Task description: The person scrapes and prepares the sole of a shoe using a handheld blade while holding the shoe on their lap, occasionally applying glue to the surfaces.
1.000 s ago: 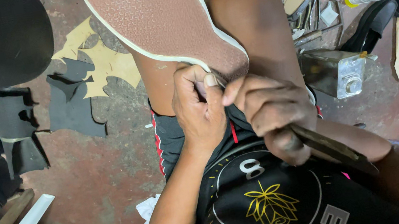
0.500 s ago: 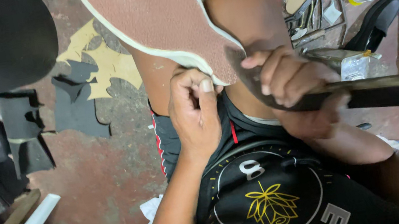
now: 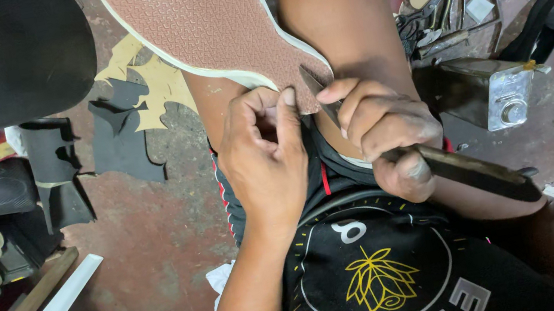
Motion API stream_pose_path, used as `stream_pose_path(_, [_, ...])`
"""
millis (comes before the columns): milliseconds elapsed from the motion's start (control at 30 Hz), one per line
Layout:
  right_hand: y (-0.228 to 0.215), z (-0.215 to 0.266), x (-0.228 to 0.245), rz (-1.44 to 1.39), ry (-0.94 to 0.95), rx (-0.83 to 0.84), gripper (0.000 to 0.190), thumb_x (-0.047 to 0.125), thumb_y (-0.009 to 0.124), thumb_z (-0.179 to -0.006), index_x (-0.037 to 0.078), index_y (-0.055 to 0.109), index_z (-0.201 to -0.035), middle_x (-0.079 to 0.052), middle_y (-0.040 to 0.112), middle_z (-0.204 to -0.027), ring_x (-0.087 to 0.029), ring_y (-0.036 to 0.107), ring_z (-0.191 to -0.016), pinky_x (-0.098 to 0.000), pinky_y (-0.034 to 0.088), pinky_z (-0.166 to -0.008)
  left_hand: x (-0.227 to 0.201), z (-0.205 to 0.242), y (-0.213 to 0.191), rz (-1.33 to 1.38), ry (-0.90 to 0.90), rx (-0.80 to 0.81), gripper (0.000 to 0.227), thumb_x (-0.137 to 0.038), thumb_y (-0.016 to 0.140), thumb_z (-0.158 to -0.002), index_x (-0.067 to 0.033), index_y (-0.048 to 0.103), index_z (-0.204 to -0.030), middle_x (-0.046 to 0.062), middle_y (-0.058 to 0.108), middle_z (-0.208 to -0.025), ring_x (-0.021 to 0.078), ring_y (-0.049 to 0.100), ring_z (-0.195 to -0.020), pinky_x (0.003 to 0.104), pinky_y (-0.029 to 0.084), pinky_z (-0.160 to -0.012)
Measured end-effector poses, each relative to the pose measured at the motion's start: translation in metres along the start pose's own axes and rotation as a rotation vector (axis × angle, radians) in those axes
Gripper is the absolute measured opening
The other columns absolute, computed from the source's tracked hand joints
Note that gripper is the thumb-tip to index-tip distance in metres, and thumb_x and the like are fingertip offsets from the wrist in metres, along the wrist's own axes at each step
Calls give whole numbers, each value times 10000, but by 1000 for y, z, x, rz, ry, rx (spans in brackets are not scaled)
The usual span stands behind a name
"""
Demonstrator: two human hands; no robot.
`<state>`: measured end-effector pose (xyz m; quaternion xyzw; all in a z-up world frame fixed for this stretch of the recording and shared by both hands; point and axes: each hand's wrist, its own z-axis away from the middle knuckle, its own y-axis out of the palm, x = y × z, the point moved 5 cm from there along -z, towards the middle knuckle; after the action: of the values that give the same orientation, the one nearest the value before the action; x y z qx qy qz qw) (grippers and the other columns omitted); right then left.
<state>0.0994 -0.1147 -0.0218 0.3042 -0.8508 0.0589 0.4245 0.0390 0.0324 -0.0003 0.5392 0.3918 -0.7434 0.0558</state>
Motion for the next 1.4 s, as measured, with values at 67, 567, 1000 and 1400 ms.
stream_pose_path(67, [-1, -1, 1, 30, -23, 68, 562, 471, 371, -1109, 34, 502, -780, -97, 525, -666, -252, 555, -655, -594, 569, -891, 8, -1, 0, 103, -11, 81, 143, -123, 696, -1030, -33, 613, -954, 24, 604, -766, 94, 526, -657, 266, 464, -622])
stream_pose_path(567, [5, -10, 1, -39, 94, -44, 593, 526, 395, -1076, 64, 509, -722, -74, 506, -635, -246, 529, -642, -575, 544, -908, 28, 6, -2, 347, 31, 65, 83, -43, 657, -1023, -25, 600, -1080, 12, 624, -934, 58, 585, -823, 203, 496, -716])
stream_pose_path(1000, [3, -8, -2, -36, -1, 85, 550, 472, 396, -1095, 38, 517, -778, -87, 525, -672, -244, 548, -664, -580, 552, -905, -8, 2, -11, -54, 159, 17, 95, -97, 721, -990, -25, 661, -977, 6, 655, -863, 64, 623, -706, 249, 517, -679])
stream_pose_path(1400, [8, -5, -1, -86, -22, 101, 598, 524, 390, -1085, 40, 520, -758, -88, 539, -680, -255, 549, -658, -618, 563, -889, 34, 7, 12, 298, 67, 140, 70, -99, 619, -1063, -45, 574, -1058, -42, 489, -769, 47, 404, -661, 234, 375, -591])
